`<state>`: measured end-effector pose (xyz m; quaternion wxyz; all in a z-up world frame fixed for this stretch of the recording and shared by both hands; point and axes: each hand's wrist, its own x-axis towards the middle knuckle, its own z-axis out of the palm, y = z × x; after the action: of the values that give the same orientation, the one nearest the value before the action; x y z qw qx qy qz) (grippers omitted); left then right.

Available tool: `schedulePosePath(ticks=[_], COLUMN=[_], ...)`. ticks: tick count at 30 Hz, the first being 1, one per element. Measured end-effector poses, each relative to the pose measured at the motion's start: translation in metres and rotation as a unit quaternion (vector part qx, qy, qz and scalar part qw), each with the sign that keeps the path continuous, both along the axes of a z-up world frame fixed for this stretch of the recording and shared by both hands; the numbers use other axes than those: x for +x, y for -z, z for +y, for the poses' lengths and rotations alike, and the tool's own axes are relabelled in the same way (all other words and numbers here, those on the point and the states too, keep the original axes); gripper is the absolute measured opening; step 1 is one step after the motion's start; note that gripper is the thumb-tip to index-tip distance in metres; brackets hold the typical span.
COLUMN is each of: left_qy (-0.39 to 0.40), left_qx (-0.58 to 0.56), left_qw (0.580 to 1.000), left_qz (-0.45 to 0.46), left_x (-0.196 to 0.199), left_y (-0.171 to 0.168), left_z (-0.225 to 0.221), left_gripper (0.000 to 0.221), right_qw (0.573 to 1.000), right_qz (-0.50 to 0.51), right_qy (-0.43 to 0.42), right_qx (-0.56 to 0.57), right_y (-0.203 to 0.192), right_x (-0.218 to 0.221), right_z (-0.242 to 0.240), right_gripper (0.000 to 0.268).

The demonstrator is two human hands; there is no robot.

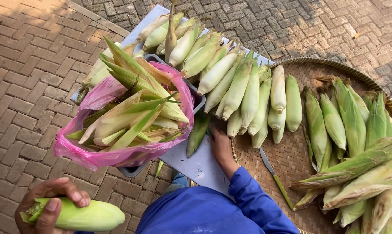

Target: Husking and trimming fresh corn ears on a table.

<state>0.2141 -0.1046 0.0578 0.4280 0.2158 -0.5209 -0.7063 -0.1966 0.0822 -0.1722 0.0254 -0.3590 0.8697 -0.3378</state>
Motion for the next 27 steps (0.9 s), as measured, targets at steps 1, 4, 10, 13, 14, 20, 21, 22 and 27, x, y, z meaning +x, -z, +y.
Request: schedulePosePath(ticks=[1,4,10,13,14,20,21,22,27], left_qy=[-0.009,-0.025,0.005,-0.002,-0.008,-0.016,0.014,0.046,0.193], left_qx=[-0.003,-0.013,-0.012,-0.024,-0.023,-0.008,-0.017,-0.027,-0.015], left_qw=[1.0,0.999,1.0,1.0,1.0,0.999,0.999,0.998,0.979], left_qz=[-0.008,-0.024,0.008,-0.002,0.0,-0.027,-0.024,-0.019,-0.064], left_x=[0.003,0.008,-0.012,-0.013,-0.013,-0.044,-0.053,-0.062,-0.063], left_y=[0.0,0.005,-0.001,0.0,-0.001,-0.021,-0.028,-0.034,-0.038], left_z=[0.003,0.003,0.006,0.001,0.0,-0.004,-0.003,-0.003,-0.005], left_gripper=[0.036,0.036,0.039,0.038,0.038,0.066,0.073,0.081,0.097], right_qw=[1.0,0.997,0.943,0.951,0.949,0.965,0.954,0.94,0.904], right_qz=[-0.023,0.013,0.134,0.096,0.098,-0.017,0.013,0.043,0.067], right_qy=[0.0,-0.073,-0.298,-0.295,-0.3,-0.176,-0.2,-0.222,-0.389], right_qx=[0.019,-0.012,0.058,0.011,0.012,-0.192,-0.223,-0.254,-0.164], right_y=[-0.007,-0.086,-0.045,-0.033,-0.053,-0.212,-0.233,-0.253,-0.228], right_x=[0.004,0.027,0.006,-0.007,-0.005,0.031,0.037,0.043,0.11], right_z=[0.007,0.012,-0.028,-0.027,-0.02,-0.024,-0.038,-0.052,-0.177], right_gripper=[0.05,0.054,0.054,0.038,0.038,0.036,0.037,0.039,0.021])
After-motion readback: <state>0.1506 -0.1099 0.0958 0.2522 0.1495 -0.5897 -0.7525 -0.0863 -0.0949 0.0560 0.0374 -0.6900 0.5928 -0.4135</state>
